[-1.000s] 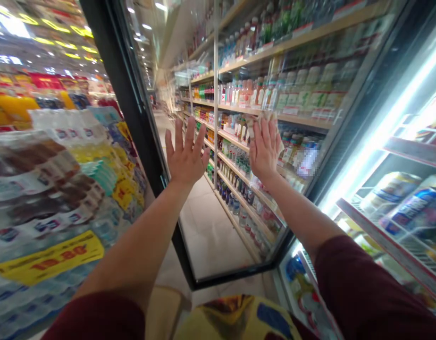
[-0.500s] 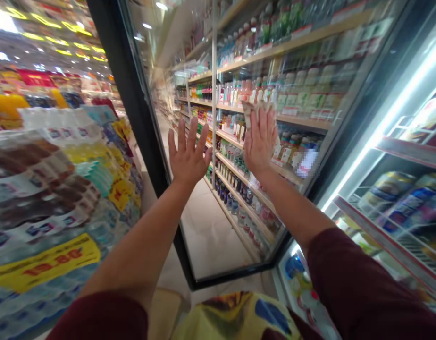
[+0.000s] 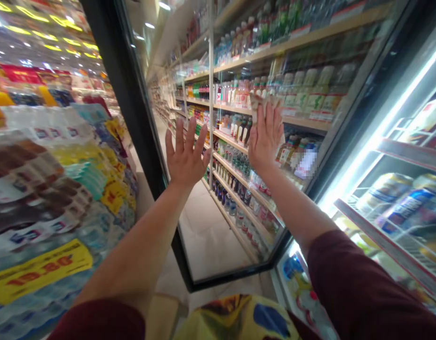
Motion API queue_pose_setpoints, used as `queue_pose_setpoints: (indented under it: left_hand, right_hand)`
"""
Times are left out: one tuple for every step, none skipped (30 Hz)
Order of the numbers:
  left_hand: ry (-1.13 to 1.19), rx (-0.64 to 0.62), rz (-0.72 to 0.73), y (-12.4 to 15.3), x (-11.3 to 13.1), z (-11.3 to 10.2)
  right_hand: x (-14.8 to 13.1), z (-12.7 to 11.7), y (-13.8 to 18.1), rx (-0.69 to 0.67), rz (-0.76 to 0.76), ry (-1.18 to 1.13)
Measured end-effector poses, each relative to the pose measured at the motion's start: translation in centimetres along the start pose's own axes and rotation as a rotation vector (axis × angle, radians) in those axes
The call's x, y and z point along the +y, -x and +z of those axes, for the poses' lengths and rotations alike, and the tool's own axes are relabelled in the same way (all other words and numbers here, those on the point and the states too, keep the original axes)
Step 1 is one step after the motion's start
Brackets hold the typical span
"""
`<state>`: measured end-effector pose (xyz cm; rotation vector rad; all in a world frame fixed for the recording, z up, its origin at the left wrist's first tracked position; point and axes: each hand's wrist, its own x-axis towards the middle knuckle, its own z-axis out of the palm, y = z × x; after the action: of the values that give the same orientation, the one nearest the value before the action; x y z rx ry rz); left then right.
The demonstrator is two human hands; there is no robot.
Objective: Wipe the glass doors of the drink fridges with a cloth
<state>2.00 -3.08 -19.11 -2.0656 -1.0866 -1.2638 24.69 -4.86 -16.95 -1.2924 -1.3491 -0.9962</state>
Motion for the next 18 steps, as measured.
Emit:
queue_pose_setpoints:
  left_hand:
    - [0.002, 0.004, 0.004, 0.0, 0.0, 0.0]
    - [-0.001, 0.007, 0.005, 0.0, 0.0, 0.0]
    - [-0.009, 0.007, 0.004, 0.0, 0.0, 0.1]
    - [-0.02, 0.002, 0.001, 0.0, -0.1, 0.1]
    - [-0.032, -0.007, -0.007, 0.0, -0.1, 0.1]
    - [-0.042, -0.016, -0.019, 0.0, -0.1, 0.2]
    - [-0.047, -0.02, -0.03, 0.0, -0.2, 0.2]
    - [-0.046, -0.019, -0.041, 0.0, -0.2, 0.2]
    - [-0.04, -0.013, -0.046, 0.1, -0.2, 0.2]
    - [-0.034, -0.002, -0.046, 0.1, -0.1, 0.1]
    - [-0.03, 0.011, -0.04, 0.2, -0.1, 0.1]
    - [-0.031, 0.026, -0.031, 0.3, -0.1, 0.0]
    - [-0.037, 0.042, -0.017, 0.4, 0.0, 0.0]
    - [-0.048, 0.055, -0.004, 0.5, 0.0, -0.1]
    - [-0.059, 0.065, 0.007, 0.6, 0.0, -0.1]
    - [-0.066, 0.077, 0.014, 0.7, 0.0, -0.1]
    - [-0.068, 0.086, 0.019, 0.7, 0.0, -0.1]
    - [-0.066, 0.093, 0.019, 0.7, 0.0, -0.1]
  right_hand:
    - [0.1, 0.3, 1.2, 0.013, -0.007, 0.003]
    - [0.1, 0.7, 2.6, 0.018, -0.025, 0.003]
    - [0.1, 1.0, 3.9, 0.017, -0.052, 0.001]
    - [0.1, 1.2, 4.8, 0.012, -0.087, -0.006]
    - [0.0, 1.3, 5.3, -0.002, -0.123, -0.014]
    - [-0.1, 1.2, 5.1, -0.024, -0.158, -0.021]
    - [-0.1, 0.9, 4.4, -0.048, -0.184, -0.024]
    - [-0.1, 0.5, 3.2, -0.068, -0.193, -0.021]
    - [-0.1, 0.0, 1.7, -0.079, -0.181, -0.013]
    - [0.1, -0.4, 0.2, -0.079, -0.154, -0.005]
    - [0.5, -0.7, -1.2, -0.065, -0.116, 0.003]
    - [0.9, -1.0, -2.1, -0.041, -0.075, 0.009]
    - [1.4, -1.0, -2.5, -0.013, -0.037, 0.012]
    - [1.9, -0.9, -2.2, 0.011, -0.008, 0.012]
    - [2.4, -0.8, -1.5, 0.029, 0.01, 0.01]
    - [2.9, -0.5, -0.3, 0.041, 0.019, 0.008]
    - [3.3, -0.2, 1.1, 0.048, 0.02, 0.004]
    - [3.8, 0.0, 2.5, 0.047, 0.012, -0.001]
